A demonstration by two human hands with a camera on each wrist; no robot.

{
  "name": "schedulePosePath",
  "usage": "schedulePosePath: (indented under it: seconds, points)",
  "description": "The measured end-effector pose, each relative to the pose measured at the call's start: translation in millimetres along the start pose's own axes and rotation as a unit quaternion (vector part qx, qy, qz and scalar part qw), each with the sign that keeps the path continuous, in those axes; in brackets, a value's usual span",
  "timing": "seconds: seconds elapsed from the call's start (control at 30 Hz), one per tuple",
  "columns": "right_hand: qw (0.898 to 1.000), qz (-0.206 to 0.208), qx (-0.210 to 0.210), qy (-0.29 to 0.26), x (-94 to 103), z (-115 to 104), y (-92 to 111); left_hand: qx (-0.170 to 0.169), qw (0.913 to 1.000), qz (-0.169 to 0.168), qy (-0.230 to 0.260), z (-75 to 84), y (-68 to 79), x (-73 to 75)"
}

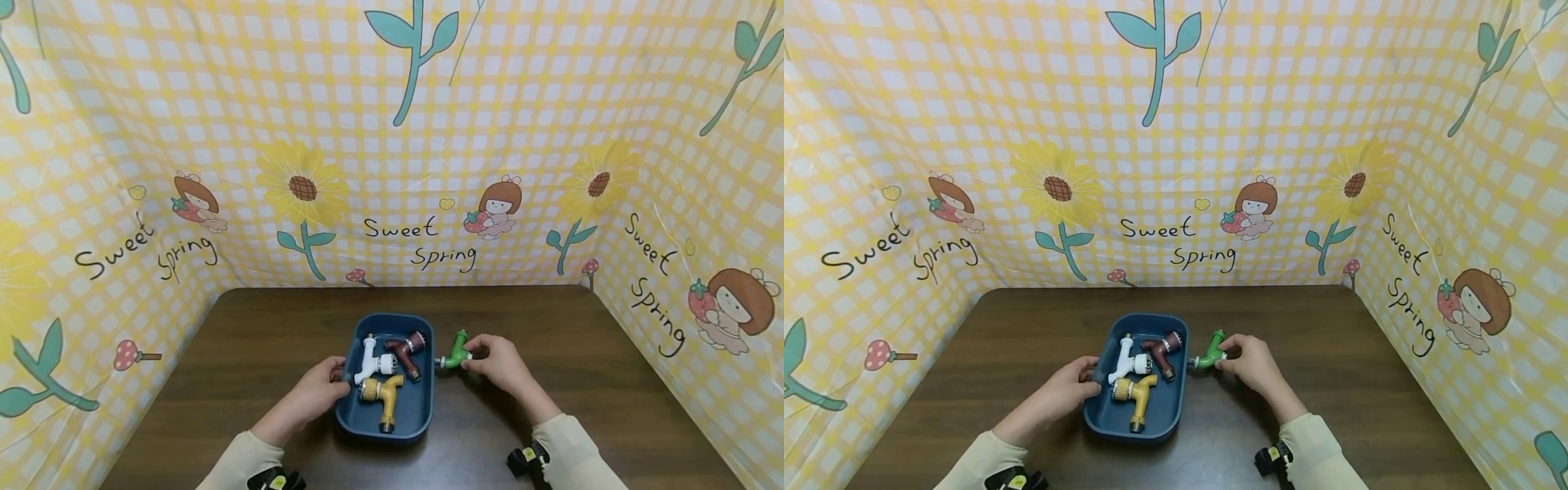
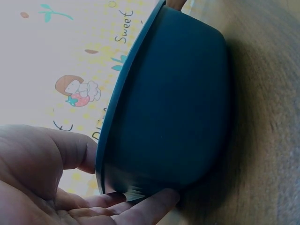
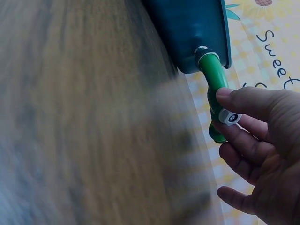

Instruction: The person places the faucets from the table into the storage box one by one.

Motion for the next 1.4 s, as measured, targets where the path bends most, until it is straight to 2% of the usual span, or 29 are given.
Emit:
schedulePosePath:
  seconds: [0.97,1.4]
  points:
    - [0.999,0.009,-0.006,-0.033,20.0,3,-1,-0.007,0.9999,0.005,0.012,-0.4,-0.4,-0.1]
    - [1.000,0.023,0.007,-0.009,30.2,-2,-2,0.000,1.0000,0.003,0.008,-0.6,-0.3,-0.5]
Point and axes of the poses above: each hand's wrist, its own y-axis away from the middle knuckle, its own x-axis out of the back of the hand, z = x × y, the point moved 10 cm from there along -y, towards the middle knuckle, and after that the axes turned 6 degrees about y, right-handed, at the moved point
